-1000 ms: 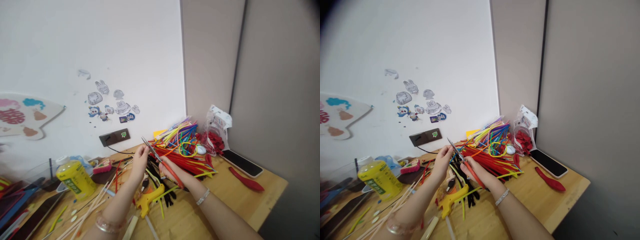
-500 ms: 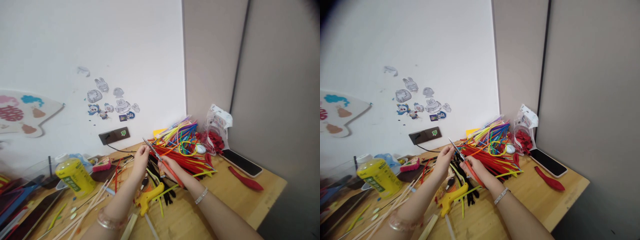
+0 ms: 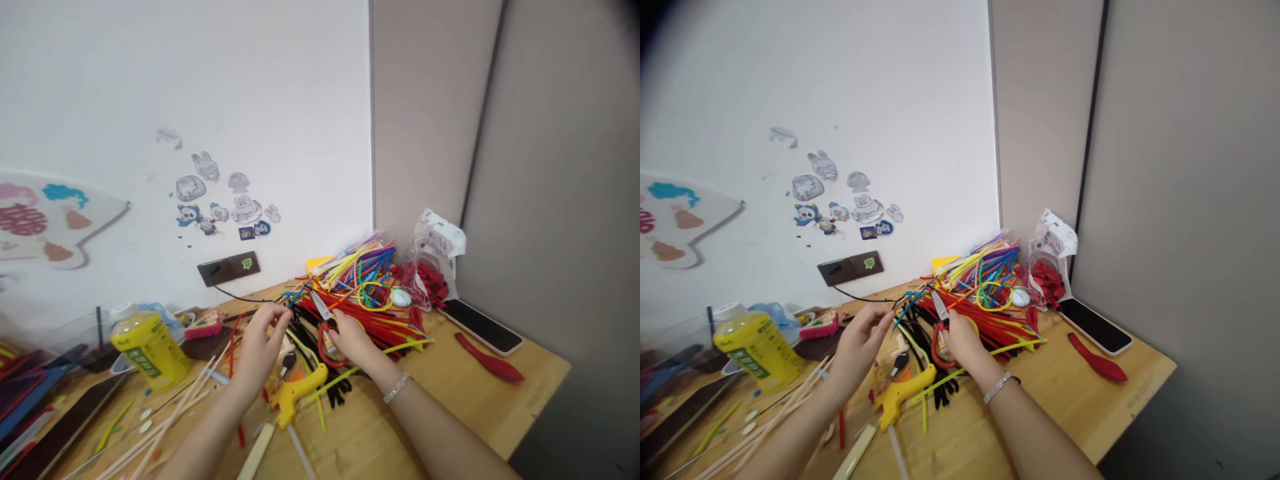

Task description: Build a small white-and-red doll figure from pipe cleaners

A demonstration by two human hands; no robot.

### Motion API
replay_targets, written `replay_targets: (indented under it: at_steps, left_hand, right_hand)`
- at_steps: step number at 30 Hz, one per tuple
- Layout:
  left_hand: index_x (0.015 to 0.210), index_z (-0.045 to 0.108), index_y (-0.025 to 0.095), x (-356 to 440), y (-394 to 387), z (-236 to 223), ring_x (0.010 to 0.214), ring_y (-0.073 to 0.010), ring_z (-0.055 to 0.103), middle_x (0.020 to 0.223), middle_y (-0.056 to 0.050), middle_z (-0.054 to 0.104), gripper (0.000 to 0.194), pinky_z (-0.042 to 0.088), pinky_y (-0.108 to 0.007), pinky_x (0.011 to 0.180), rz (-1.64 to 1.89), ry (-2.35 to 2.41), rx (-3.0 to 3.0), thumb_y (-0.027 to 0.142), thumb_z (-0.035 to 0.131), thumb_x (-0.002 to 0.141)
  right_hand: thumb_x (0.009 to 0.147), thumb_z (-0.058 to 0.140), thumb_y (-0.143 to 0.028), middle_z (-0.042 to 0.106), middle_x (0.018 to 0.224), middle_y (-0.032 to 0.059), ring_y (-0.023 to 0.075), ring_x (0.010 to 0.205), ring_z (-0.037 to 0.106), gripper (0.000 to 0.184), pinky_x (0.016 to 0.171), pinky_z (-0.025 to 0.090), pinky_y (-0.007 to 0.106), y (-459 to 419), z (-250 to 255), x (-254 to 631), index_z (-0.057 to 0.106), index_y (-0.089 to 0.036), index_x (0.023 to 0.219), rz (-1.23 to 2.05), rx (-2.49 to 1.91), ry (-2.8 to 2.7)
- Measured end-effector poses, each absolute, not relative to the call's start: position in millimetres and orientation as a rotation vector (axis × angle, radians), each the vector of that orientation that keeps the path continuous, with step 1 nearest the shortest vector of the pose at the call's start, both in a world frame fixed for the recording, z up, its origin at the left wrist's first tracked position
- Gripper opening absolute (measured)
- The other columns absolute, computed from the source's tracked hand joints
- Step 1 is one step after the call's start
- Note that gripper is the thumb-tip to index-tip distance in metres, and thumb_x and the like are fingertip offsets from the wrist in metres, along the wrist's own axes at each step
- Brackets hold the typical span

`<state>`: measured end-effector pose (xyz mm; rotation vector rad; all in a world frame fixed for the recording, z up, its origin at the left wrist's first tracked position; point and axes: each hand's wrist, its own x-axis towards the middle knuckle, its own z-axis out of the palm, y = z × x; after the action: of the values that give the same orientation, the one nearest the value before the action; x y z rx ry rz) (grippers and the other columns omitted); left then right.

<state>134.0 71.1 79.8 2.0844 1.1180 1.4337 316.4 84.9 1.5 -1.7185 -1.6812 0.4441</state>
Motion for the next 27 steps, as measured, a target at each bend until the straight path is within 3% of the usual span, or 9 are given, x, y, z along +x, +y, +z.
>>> replay_targets:
  at_steps: [6,10,12,15,27]
  left_hand:
    - [0.075,0.06,0.018,106.6,21.4,78.2,0.07,-0.0146,0.055,0.072,-0.001,0.059,0.01,0.041,-0.024,0.066,1.369,1.036,2.503,0.014,0.053,0.081]
    - [0.084,0.058,0.015,95.2,0.1,67.9,0.071,-0.0131,0.055,0.076,-0.002,0.058,0.01,0.043,-0.022,0.065,1.351,1.018,2.772,0.009,0.051,0.083]
    - [0.086,0.057,0.015,90.5,-7.6,62.9,0.071,-0.013,0.055,0.076,-0.003,0.057,0.009,0.044,-0.022,0.065,1.328,1.022,2.808,0.009,0.051,0.084]
    - [0.087,0.056,0.015,84.7,-16.8,58.0,0.07,-0.0127,0.054,0.076,-0.002,0.056,0.01,0.044,-0.021,0.065,1.323,1.034,2.794,0.008,0.049,0.085]
    - [0.085,0.055,0.018,80.5,-36.7,63.0,0.07,-0.0108,0.055,0.075,0.0,0.057,0.014,0.046,-0.018,0.064,1.195,0.915,2.639,0.007,0.046,0.085]
  right_hand:
    - [0.082,0.048,-0.008,0.06,0.101,0.0215,0.0296,0.102,0.052,0.017,0.085,0.04,0.042,69.9,17.9,308.5,0.063,-0.009,0.089,0.232,-1.651,-1.759]
    - [0.086,0.052,-0.02,0.064,0.091,0.0045,0.0162,0.09,0.057,0.011,0.083,0.043,0.028,42.0,38.3,288.7,0.063,-0.02,0.088,0.246,-1.3,-1.943]
    - [0.086,0.055,-0.023,0.065,0.089,0.0036,0.0153,0.089,0.057,0.01,0.082,0.044,0.028,28.0,43.3,276.7,0.064,-0.019,0.089,0.336,-0.808,-2.004]
    - [0.087,0.054,-0.027,0.065,0.082,0.0049,0.0157,0.085,0.058,0.015,0.079,0.045,0.029,13.6,45.3,263.9,0.064,-0.017,0.083,0.414,-0.518,-1.946]
    - [0.089,0.05,-0.035,0.062,0.077,0.004,0.0149,0.077,0.057,0.021,0.074,0.046,0.03,-2.3,52.2,258.8,0.058,-0.018,0.08,0.551,-0.379,-2.036]
